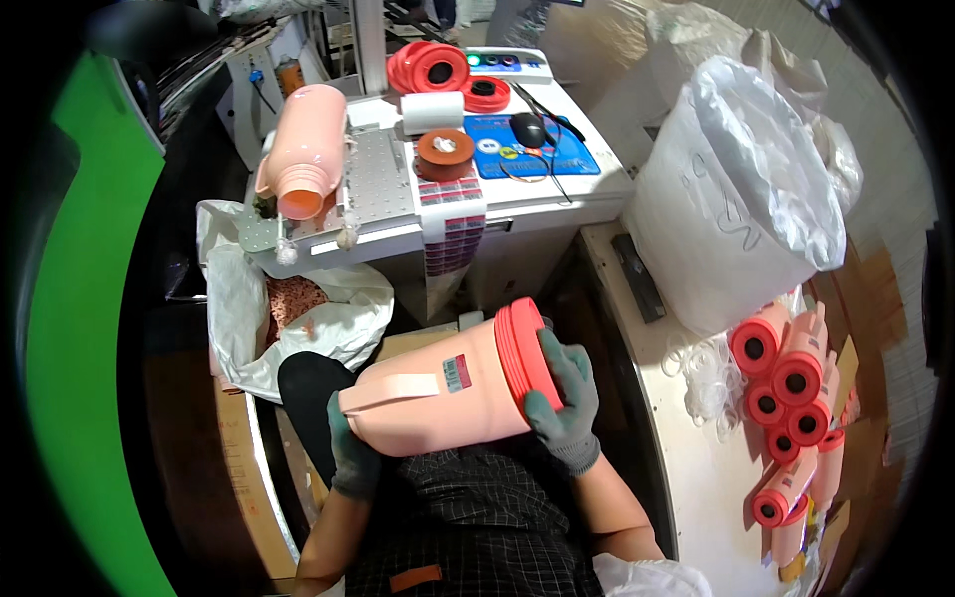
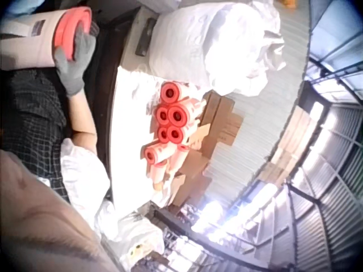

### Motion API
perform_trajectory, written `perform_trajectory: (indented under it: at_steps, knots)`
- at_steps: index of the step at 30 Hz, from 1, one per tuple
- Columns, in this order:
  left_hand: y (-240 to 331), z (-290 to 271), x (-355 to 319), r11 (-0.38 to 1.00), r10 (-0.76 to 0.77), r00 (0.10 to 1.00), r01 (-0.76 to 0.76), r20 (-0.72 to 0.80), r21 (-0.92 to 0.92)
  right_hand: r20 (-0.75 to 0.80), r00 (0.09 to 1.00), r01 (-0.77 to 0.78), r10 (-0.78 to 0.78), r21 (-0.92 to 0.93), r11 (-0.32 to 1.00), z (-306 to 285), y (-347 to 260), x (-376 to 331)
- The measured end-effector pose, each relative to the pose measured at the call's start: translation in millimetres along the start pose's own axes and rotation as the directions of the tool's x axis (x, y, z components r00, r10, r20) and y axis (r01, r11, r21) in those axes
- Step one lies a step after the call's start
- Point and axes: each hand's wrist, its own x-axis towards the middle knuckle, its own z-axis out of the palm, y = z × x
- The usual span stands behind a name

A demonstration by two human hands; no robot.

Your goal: The person sits on the floor in a workshop and assembles pink plastic pitchers by hand. They repeatedly pick up a pitcher body, apply a label, and screw on a red lid, then place the finished unit on a nearby table. The process is repeated for multiple units.

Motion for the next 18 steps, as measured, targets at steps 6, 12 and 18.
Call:
perform_trajectory:
  at_steps: [6,12,18]
  knots:
    - [17.3,8.2,-8.1,0.981,-0.194,0.978,0.196,0.073,-0.016,0.038,0.990,0.132,-0.134,0.068,0.989,-1.3,-6.6,-14.9]
    - [6.8,-9.3,-9.8,0.995,-0.057,0.994,0.049,0.097,0.082,0.046,0.995,0.085,-0.085,0.016,0.996,0.0,-14.3,-23.1]
    - [27.3,12.0,-19.2,0.993,0.109,0.994,-0.109,0.012,0.049,-0.028,0.999,-0.030,0.032,0.050,0.998,1.0,-29.8,-27.4]
